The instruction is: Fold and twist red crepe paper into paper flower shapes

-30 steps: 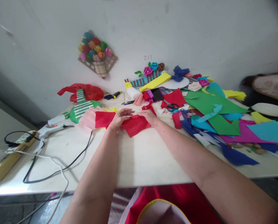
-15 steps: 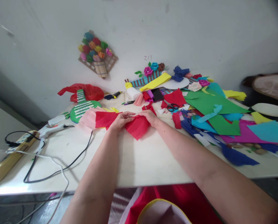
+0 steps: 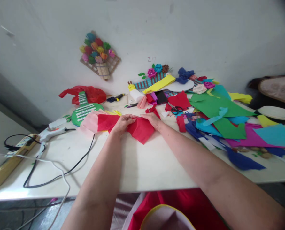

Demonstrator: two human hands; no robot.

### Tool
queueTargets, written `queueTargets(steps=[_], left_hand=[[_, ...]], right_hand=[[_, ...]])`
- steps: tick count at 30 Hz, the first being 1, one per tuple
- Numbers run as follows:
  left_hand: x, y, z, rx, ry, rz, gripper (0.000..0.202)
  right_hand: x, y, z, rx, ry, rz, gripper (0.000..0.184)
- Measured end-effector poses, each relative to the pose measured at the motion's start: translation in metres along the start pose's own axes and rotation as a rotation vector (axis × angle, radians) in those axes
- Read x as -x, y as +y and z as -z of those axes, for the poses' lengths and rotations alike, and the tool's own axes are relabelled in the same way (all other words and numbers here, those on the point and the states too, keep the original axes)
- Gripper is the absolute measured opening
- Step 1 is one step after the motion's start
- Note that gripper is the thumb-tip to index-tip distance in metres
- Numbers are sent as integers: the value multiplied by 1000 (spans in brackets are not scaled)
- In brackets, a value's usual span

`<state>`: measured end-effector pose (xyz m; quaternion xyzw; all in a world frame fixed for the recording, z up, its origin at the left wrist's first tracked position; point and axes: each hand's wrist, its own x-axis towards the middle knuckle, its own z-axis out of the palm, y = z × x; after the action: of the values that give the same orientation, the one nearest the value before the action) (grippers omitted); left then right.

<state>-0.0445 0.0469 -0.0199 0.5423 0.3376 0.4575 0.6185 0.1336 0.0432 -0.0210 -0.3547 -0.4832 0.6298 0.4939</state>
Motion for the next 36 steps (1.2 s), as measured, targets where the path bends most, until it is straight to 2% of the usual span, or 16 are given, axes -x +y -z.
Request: queueTargets(steps=[13, 16, 20, 25, 28, 33, 36], left_hand=[[2, 4, -2, -34, 37, 50, 27], [1, 4, -2, -33, 78, 42, 30], [1, 4, -2, -42, 139, 15, 32], [1, 5, -2, -51, 269, -38, 35], [0, 5, -3, -39, 309, -57, 35], [1, 6, -4, -18, 291, -72, 36], [1, 7, -3, -10, 235, -101, 47]], right_hand=[[2, 0, -2, -8, -64, 13, 24], [3, 0, -3, 109, -91, 37, 30], [0, 2, -1, 204, -45, 80, 30], [-8, 8, 4, 180, 7, 127, 25], [-13, 11, 6, 151, 16, 132, 24], [-16, 15, 8, 123, 19, 119, 26], [-15, 14, 7, 88, 33, 120, 26]])
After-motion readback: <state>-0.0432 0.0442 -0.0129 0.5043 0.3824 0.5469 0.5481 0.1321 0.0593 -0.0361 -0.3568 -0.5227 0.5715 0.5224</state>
